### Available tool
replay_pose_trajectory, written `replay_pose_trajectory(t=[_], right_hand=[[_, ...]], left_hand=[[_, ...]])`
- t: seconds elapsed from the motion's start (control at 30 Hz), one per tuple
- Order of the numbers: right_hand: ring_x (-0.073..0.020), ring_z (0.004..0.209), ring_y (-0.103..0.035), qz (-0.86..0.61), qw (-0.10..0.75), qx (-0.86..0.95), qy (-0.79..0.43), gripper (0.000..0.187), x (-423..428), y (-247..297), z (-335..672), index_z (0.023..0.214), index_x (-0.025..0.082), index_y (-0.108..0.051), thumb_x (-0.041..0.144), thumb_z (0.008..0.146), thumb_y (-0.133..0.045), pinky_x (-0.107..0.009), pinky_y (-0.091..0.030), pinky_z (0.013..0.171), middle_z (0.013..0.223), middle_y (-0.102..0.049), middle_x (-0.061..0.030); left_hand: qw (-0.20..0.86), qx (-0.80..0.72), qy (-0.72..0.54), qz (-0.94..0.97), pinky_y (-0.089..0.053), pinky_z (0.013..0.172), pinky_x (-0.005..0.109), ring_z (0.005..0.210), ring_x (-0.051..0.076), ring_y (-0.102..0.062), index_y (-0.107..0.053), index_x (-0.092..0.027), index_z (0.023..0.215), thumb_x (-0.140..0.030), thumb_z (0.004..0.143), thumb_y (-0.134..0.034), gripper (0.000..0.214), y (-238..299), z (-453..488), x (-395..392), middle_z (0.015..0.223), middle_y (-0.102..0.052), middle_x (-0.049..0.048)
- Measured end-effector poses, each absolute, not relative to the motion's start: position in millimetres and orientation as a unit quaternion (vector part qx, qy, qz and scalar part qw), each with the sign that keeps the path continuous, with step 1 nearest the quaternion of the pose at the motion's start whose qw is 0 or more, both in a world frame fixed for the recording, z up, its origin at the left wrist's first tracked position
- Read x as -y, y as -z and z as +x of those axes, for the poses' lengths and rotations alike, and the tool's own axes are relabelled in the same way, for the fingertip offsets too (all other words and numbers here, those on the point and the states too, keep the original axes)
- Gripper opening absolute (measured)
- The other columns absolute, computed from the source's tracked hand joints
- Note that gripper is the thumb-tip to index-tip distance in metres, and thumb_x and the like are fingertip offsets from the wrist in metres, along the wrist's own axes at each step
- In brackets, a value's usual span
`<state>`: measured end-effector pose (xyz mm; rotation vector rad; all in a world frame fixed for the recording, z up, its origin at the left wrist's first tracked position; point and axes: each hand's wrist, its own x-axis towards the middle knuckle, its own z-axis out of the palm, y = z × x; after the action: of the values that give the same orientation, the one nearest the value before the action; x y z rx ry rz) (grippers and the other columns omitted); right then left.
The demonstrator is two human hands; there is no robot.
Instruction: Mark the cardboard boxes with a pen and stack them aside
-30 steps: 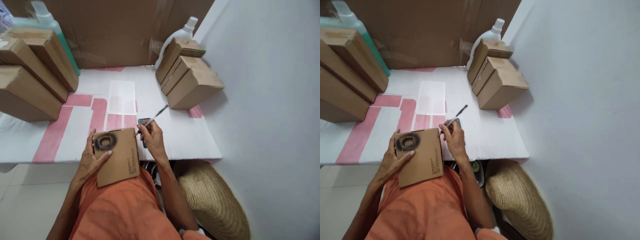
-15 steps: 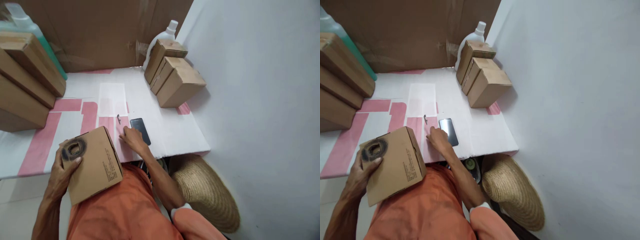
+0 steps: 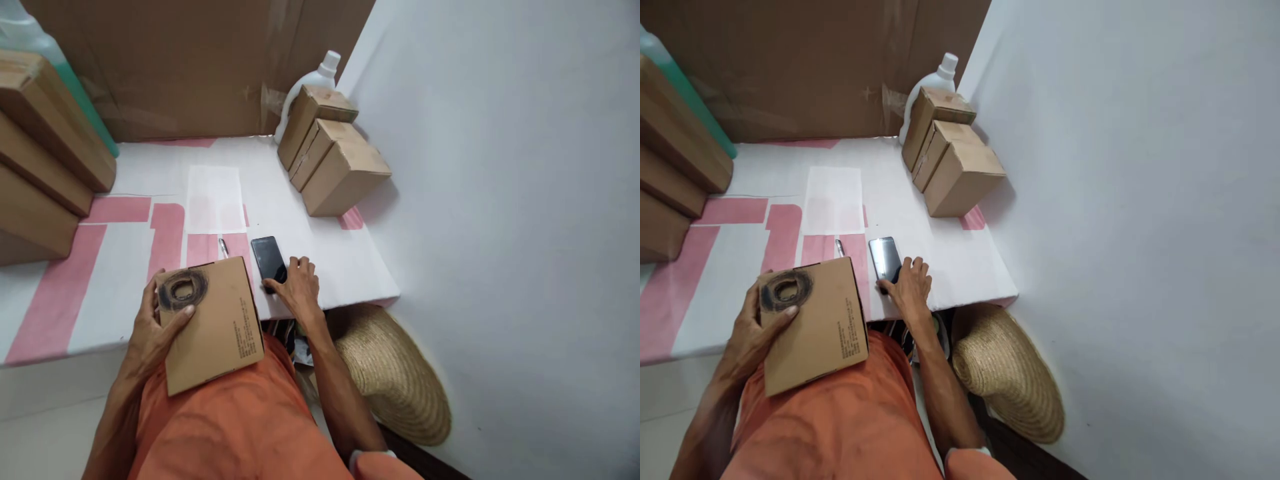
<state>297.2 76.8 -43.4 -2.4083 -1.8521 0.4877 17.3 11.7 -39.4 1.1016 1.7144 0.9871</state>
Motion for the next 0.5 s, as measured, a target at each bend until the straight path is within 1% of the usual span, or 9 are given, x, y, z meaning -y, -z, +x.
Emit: replay_pose_trajectory(t=[0.07, 0.13, 0.2, 0.27, 0.33, 0.4, 0.47, 0.5], right_hand=[[-0.0437, 0.137, -0.057, -0.787, 0.039, 0.579, -0.209, 0.057, -74, 48, 299, 0.130, 0.011, -0.062, 0.041, 0.088, -0.087, -0.053, -0.048, 0.109, 0.141, -0.062, -0.0267], [-0.0450, 0.137, -0.058, -0.789, 0.080, 0.551, -0.260, 0.057, -75, 53, 299, 0.126, 0.011, -0.063, 0.037, 0.083, -0.089, -0.054, -0.047, 0.110, 0.140, -0.063, -0.0281], [-0.0463, 0.134, -0.060, -0.790, 0.121, 0.527, -0.290, 0.060, -78, 58, 299, 0.122, 0.011, -0.062, 0.036, 0.076, -0.092, -0.054, -0.048, 0.108, 0.140, -0.064, -0.0302], [-0.0461, 0.126, -0.064, -0.784, 0.148, 0.515, -0.312, 0.060, -79, 64, 302, 0.115, 0.012, -0.063, 0.038, 0.071, -0.093, -0.054, -0.050, 0.104, 0.133, -0.068, -0.0297], [-0.0428, 0.116, -0.068, -0.769, 0.185, 0.504, -0.348, 0.050, -80, 70, 305, 0.104, 0.016, -0.064, 0.040, 0.070, -0.091, -0.052, -0.051, 0.100, 0.119, -0.074, -0.0231], [-0.0367, 0.108, -0.071, -0.741, 0.233, 0.490, -0.396, 0.038, -79, 75, 309, 0.096, 0.019, -0.065, 0.042, 0.073, -0.085, -0.048, -0.054, 0.096, 0.106, -0.077, -0.0143], [-0.0309, 0.099, -0.073, -0.707, 0.287, 0.467, -0.448, 0.034, -76, 76, 312, 0.097, 0.020, -0.066, 0.043, 0.076, -0.078, -0.044, -0.058, 0.089, 0.099, -0.078, -0.0086], [-0.0288, 0.095, -0.074, -0.690, 0.311, 0.452, -0.472, 0.036, -74, 74, 313, 0.101, 0.020, -0.066, 0.044, 0.077, -0.076, -0.042, -0.059, 0.086, 0.098, -0.078, -0.0072]], left_hand=[[0.432, -0.674, -0.398, 0.447, -0.062, 0.108, 0.044, 0.148, 0.039, -0.058, -0.041, -0.016, 0.165, -0.059, 0.071, -0.084, 0.112, 38, 23, -13, 0.167, -0.051, 0.0193], [0.439, -0.662, -0.403, 0.455, -0.061, 0.110, 0.045, 0.150, 0.039, -0.057, -0.040, -0.017, 0.166, -0.059, 0.072, -0.084, 0.112, 38, 29, -14, 0.168, -0.050, 0.0188], [0.445, -0.655, -0.405, 0.457, -0.060, 0.111, 0.045, 0.151, 0.039, -0.056, -0.039, -0.018, 0.167, -0.059, 0.073, -0.084, 0.112, 38, 32, -14, 0.168, -0.050, 0.0184], [0.446, -0.655, -0.407, 0.454, -0.060, 0.111, 0.046, 0.151, 0.038, -0.056, -0.038, -0.019, 0.167, -0.060, 0.074, -0.084, 0.111, 39, 32, -12, 0.168, -0.051, 0.0184], [0.448, -0.657, -0.411, 0.446, -0.059, 0.114, 0.047, 0.151, 0.038, -0.056, -0.038, -0.019, 0.167, -0.059, 0.075, -0.085, 0.111, 42, 32, -11, 0.167, -0.051, 0.0189], [0.452, -0.658, -0.416, 0.434, -0.057, 0.116, 0.050, 0.150, 0.039, -0.057, -0.036, -0.019, 0.167, -0.059, 0.074, -0.085, 0.113, 44, 31, -10, 0.167, -0.052, 0.0194], [0.457, -0.661, -0.417, 0.425, -0.055, 0.118, 0.052, 0.149, 0.039, -0.058, -0.034, -0.020, 0.169, -0.060, 0.073, -0.086, 0.116, 47, 30, -10, 0.165, -0.054, 0.0191], [0.457, -0.662, -0.416, 0.424, -0.054, 0.119, 0.052, 0.148, 0.038, -0.058, -0.033, -0.021, 0.169, -0.060, 0.073, -0.086, 0.116, 48, 30, -11, 0.165, -0.054, 0.0185]])
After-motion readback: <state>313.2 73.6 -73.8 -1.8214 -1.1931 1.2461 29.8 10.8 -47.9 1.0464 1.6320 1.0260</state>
